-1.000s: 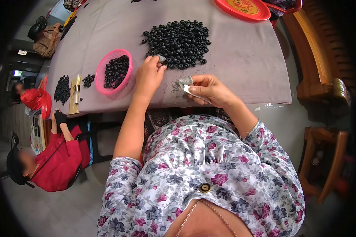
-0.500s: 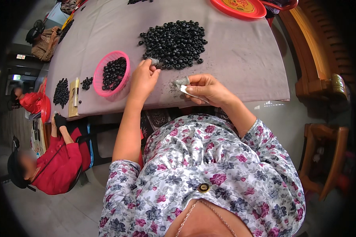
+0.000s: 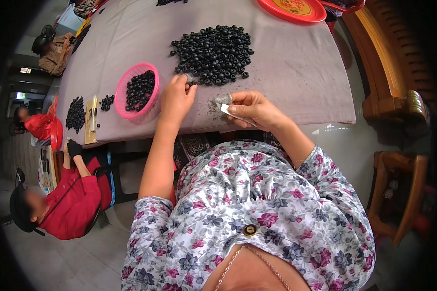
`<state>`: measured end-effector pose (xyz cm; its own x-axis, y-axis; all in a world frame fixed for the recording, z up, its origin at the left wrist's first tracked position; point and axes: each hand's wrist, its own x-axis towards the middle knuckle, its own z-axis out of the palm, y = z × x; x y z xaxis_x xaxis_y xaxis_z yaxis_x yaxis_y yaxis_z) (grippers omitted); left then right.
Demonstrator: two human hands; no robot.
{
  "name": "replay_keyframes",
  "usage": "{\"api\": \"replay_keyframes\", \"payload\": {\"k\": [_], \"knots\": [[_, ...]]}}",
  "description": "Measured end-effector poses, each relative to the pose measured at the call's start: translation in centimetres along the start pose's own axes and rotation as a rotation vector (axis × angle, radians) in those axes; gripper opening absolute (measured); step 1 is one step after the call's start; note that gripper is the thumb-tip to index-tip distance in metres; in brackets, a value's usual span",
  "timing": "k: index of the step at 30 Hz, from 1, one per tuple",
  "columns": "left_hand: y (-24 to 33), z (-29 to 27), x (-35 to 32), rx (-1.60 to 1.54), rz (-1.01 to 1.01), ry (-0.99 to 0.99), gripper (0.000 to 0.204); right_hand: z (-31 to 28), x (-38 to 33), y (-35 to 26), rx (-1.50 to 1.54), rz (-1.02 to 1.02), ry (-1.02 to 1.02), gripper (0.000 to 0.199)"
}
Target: The person sits at a table and repeatedly picks up small black beads from a pile. Using a small white cloth, they wipe each bead individually before placing it into a pink plastic basket. The process is repetitive and involves handling the beads one at a time.
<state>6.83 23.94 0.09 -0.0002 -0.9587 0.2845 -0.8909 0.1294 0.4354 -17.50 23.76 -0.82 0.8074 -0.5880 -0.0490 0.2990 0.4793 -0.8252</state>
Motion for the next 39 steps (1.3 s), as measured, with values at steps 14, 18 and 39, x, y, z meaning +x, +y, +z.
{"api": "replay_keyframes", "payload": {"k": [14, 18, 39], "knots": [[-0.2, -0.9, 1.6, -0.124, -0.122, -0.193, 0.033, 0.1, 0.0, 0.0, 0.017, -0.004, 0.006, 0.015], [-1.2, 0.3, 0.0, -0.163, -0.141, -0.104, 0.022, 0.1, 0.1, 0.1, 0.024, -0.009, -0.02, 0.016], [3.2, 1.7, -5.7, -1.924, -0.84, -0.363, 0.018, 1.3, -0.3, -0.5, -0.096, -0.092, 0.028, 0.05]]}}
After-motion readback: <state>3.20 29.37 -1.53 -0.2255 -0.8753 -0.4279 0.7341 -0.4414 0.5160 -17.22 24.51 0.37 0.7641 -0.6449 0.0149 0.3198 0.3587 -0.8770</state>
